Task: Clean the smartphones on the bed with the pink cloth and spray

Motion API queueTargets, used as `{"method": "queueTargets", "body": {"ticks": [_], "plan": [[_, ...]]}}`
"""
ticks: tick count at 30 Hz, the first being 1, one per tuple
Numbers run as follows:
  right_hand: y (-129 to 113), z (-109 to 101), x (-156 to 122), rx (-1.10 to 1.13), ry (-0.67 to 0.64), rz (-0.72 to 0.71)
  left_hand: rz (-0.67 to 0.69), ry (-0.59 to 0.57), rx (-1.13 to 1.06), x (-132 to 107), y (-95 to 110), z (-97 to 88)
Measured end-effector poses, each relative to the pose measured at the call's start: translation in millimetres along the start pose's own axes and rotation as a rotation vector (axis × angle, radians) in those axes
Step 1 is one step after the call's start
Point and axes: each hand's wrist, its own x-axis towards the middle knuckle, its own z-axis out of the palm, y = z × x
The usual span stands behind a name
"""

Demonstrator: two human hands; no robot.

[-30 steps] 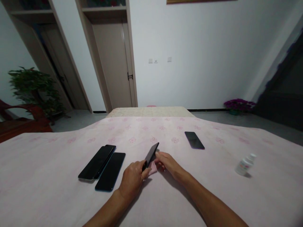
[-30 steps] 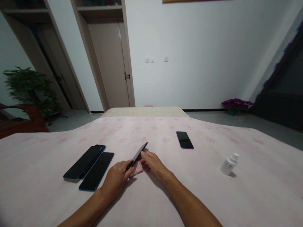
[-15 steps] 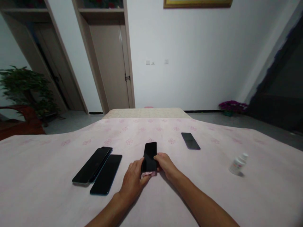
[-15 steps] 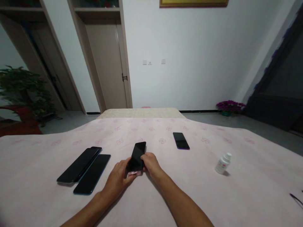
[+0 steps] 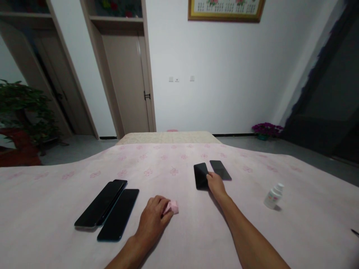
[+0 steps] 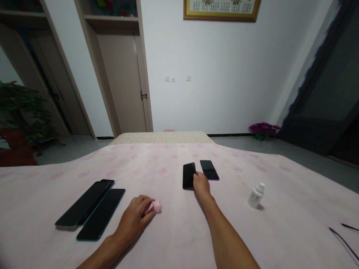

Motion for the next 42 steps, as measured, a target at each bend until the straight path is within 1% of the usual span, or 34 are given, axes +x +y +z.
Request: {"method": "queueTargets", "body": {"ticks": [3,4,6,8,10,13,15,18,24,30,33,36,42], "plan": [[0.5,-8.2,-2.0,-0.133,0.131,0.070,0.013,0.014,-0.006,0.3,-2.4,1.5],[-1.7,-8.4,-5.4,-0.175,0.160,0.072,0.017,0.014,-0.008,0.4,-3.0,1.7],[-7.5,-5.9,-14.0,-0.308,0.185,0.029,0.021,0.012,-0.011,0.4,-3.5,1.6],[-12.6,-1.2,-22.5,-0.507,0.153,-0.064,0.016,0.005,-0.014,0.3,-2.9,0.8],[-14.6,3.8,-28.1,-0.675,0.070,-0.163,0.010,-0.009,-0.021,0.0,-1.6,-0.3],[-11.4,9.0,-29.7,-0.784,-0.070,-0.237,-0.001,-0.017,-0.033,-0.3,-0.1,-1.6],[-7.8,10.5,-27.9,-0.813,-0.132,-0.227,-0.004,-0.016,-0.040,-0.4,0.2,-1.7],[-4.5,11.1,-24.5,-0.840,-0.152,-0.189,-0.004,-0.018,-0.048,-0.5,-0.1,-1.4],[-2.8,12.8,-16.2,-0.895,-0.079,-0.164,0.009,-0.009,-0.037,-0.4,-0.8,-1.1],[-4.8,13.9,-4.8,-0.927,0.045,-0.030,0.020,0.008,-0.022,-0.7,-3.2,0.1],[-4.9,11.8,1.2,-0.928,0.081,0.009,0.024,0.010,-0.014,-1.0,-3.1,-0.2],[-1.8,6.8,8.3,-0.932,0.070,0.041,0.019,0.008,-0.014,-1.0,-2.7,-0.2],[4.9,-4.9,22.6,-0.964,0.011,0.176,0.029,0.005,-0.022,-0.8,-4.5,1.6]]}}
